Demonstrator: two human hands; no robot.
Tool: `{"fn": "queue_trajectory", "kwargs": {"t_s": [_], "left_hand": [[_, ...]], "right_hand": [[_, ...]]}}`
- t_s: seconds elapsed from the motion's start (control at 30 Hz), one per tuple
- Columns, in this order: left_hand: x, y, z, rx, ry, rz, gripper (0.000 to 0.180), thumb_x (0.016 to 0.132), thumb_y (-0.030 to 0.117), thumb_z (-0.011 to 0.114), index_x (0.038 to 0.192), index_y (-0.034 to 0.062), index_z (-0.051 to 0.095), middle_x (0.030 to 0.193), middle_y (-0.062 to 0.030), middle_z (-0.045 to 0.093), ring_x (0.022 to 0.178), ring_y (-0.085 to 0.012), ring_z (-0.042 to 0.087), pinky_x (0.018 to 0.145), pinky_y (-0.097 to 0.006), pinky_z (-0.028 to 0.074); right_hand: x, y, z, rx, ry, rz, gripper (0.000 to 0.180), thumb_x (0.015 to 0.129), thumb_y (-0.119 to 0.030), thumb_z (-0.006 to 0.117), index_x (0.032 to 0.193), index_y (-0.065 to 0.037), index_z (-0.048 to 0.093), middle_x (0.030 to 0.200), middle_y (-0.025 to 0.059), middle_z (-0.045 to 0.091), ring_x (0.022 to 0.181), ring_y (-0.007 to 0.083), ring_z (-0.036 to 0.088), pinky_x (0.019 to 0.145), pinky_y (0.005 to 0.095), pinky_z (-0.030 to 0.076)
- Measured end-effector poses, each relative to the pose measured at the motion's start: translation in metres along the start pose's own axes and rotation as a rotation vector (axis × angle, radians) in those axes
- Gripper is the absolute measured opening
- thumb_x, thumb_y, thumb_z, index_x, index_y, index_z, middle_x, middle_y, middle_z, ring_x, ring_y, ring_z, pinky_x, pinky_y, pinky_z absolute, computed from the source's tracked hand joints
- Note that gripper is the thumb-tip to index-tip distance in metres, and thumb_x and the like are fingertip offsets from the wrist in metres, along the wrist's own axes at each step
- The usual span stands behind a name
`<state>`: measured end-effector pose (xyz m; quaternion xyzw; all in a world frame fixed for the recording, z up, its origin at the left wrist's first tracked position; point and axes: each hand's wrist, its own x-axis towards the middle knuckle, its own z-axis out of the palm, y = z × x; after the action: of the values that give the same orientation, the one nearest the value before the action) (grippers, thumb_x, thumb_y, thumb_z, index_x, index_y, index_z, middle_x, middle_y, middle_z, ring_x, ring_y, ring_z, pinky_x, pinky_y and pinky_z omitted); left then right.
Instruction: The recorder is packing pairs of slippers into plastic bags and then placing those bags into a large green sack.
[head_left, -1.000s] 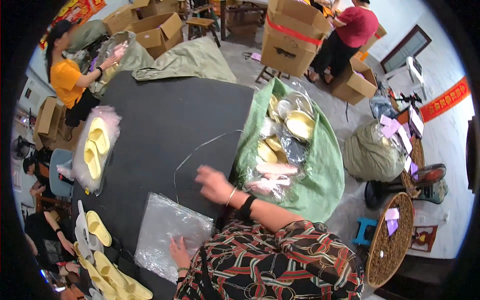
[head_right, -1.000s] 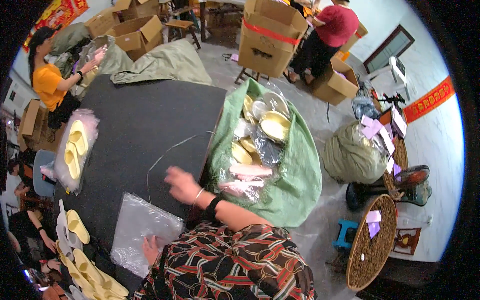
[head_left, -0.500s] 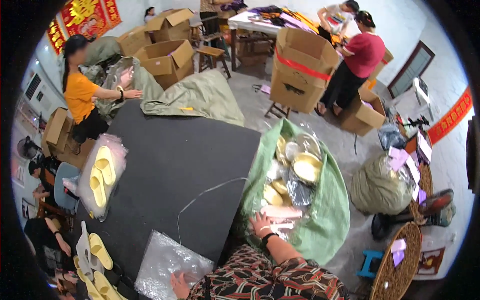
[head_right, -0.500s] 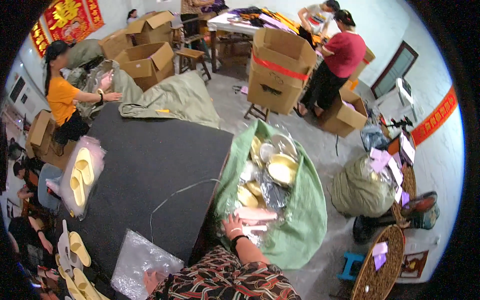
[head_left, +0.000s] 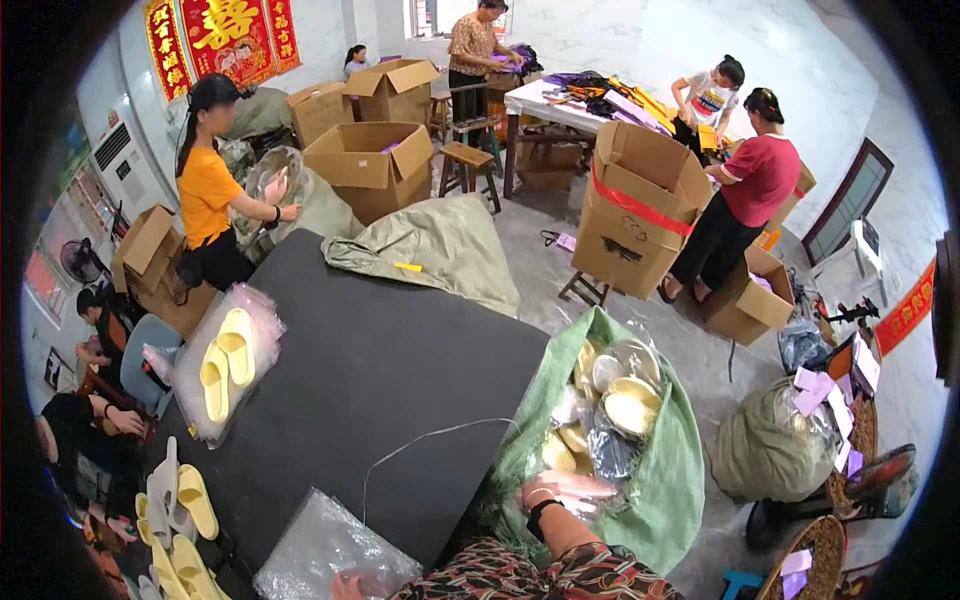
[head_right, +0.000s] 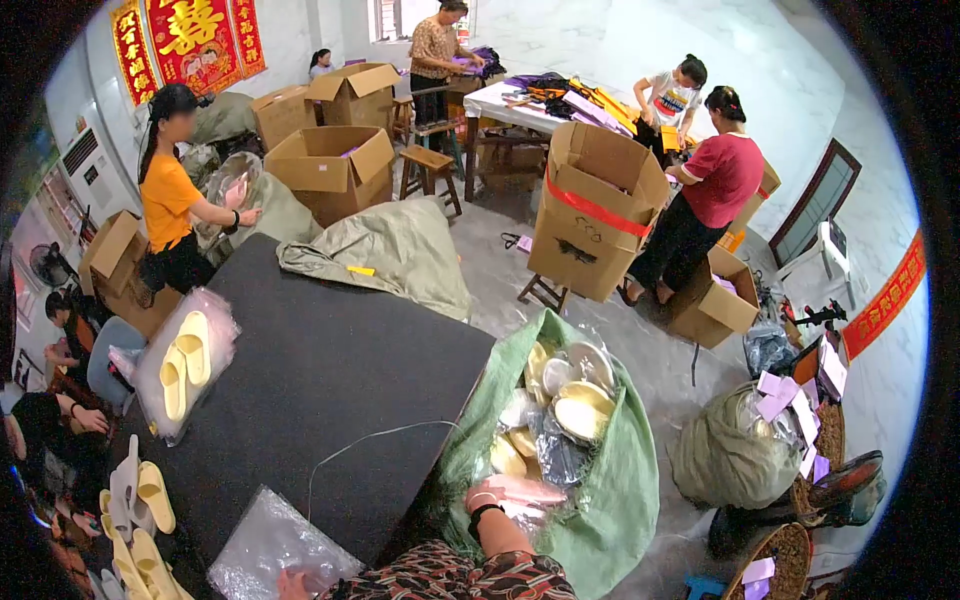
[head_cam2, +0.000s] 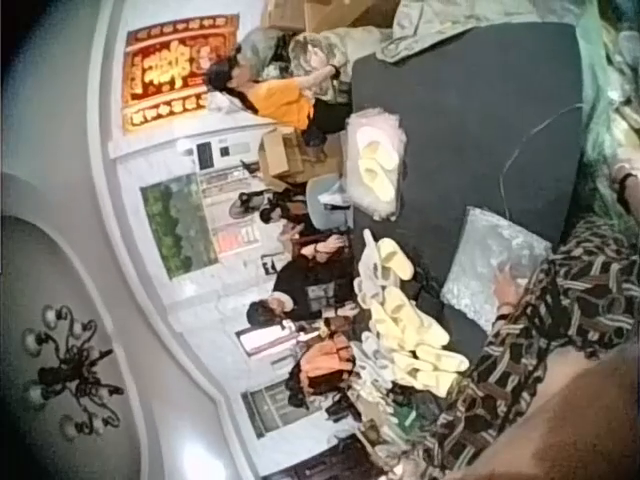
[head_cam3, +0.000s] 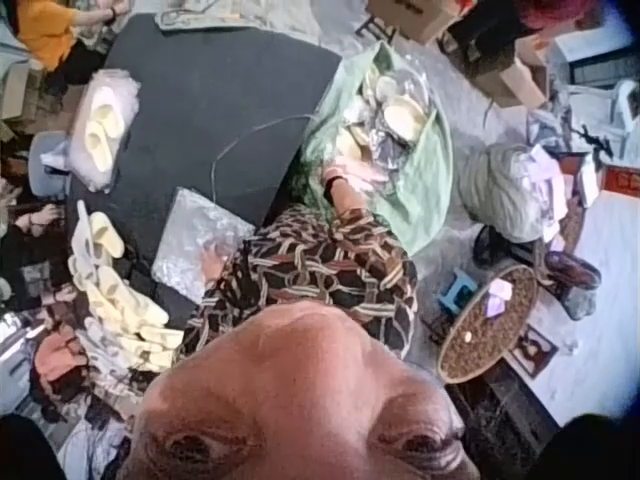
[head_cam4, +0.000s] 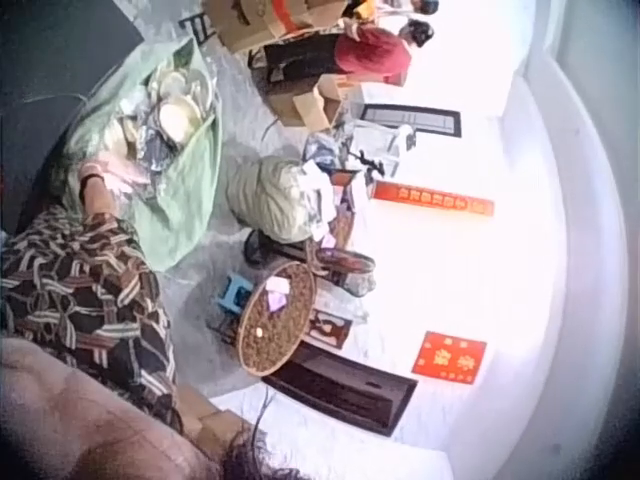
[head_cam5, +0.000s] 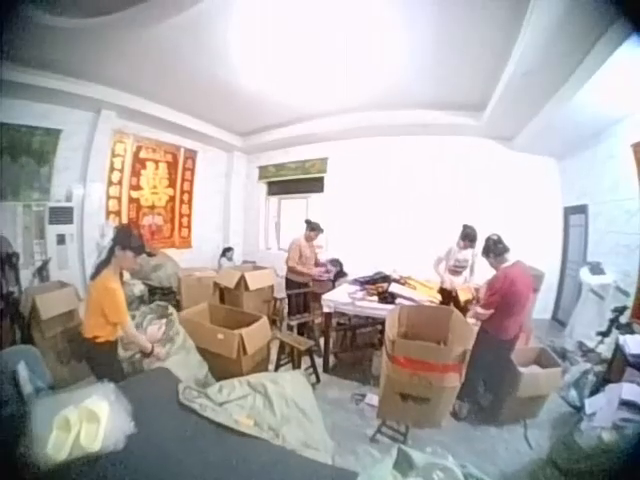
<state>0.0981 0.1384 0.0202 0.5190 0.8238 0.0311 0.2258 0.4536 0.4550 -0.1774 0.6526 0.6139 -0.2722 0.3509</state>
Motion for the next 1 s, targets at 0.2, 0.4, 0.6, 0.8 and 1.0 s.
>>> {"fn": "queue_trajectory", "kwargs": {"t_s": [0.2, 0.4, 0.6, 0.8, 1.0], "left_hand": [[-0.001, -0.032, 0.034, 0.062, 0.17, 0.034, 0.045, 0.077, 0.021, 0.067, 0.119, 0.0181, 0.053, 0.122, -0.0201, 0.05, 0.102, -0.0454, 0.051, 0.084, -0.052, 0.046], [0.001, -0.046, 0.04, -0.065, 0.194, 0.131, 0.034, 0.085, 0.031, 0.061, 0.116, 0.0185, 0.055, 0.12, -0.0219, 0.05, 0.1, -0.0463, 0.051, 0.083, -0.055, 0.044], [0.001, -0.068, 0.053, -0.05, 0.097, 0.001, 0.034, 0.085, 0.033, 0.061, 0.115, 0.0188, 0.055, 0.118, -0.0229, 0.05, 0.098, -0.0469, 0.051, 0.084, -0.056, 0.043], [0.002, -0.081, 0.058, 0.103, 0.364, 0.364, 0.045, 0.086, 0.036, 0.061, 0.125, 0.0161, 0.051, 0.124, -0.0297, 0.044, 0.103, -0.0488, 0.05, 0.088, -0.053, 0.044], [0.0, -0.072, 0.033, -0.114, 0.12, 0.282, 0.051, 0.086, 0.036, 0.062, 0.129, 0.0125, 0.048, 0.132, -0.0354, 0.037, 0.111, -0.0517, 0.046, 0.091, -0.052, 0.043]], "right_hand": [[0.002, 0.041, -0.001, 0.124, 0.169, -0.179, 0.032, 0.086, -0.032, 0.055, 0.104, -0.009, 0.069, 0.109, 0.0127, 0.067, 0.102, 0.0285, 0.064, 0.082, 0.041, 0.051], [-0.029, 0.101, -0.038, 0.333, 0.508, -0.127, 0.03, 0.079, -0.028, 0.061, 0.097, -0.004, 0.065, 0.1, 0.0193, 0.066, 0.093, 0.0347, 0.064, 0.08, 0.0444, 0.051], [-0.099, 0.153, -0.097, 0.659, 0.803, -0.04, 0.037, 0.075, -0.037, 0.068, 0.09, -0.003, 0.063, 0.087, 0.0237, 0.065, 0.084, 0.0409, 0.062, 0.075, 0.0486, 0.05], [-0.185, 0.168, -0.163, 0.716, 1.015, -0.106, 0.033, 0.076, -0.034, 0.069, 0.086, -0.003, 0.062, 0.081, 0.0226, 0.064, 0.077, 0.0401, 0.063, 0.069, 0.0467, 0.05], [-0.304, 0.117, -0.231, 0.934, 1.025, -0.471, 0.034, 0.077, -0.033, 0.074, 0.089, -0.003, 0.062, 0.078, 0.0149, 0.065, 0.072, 0.0238, 0.063, 0.067, 0.035, 0.05]]}}
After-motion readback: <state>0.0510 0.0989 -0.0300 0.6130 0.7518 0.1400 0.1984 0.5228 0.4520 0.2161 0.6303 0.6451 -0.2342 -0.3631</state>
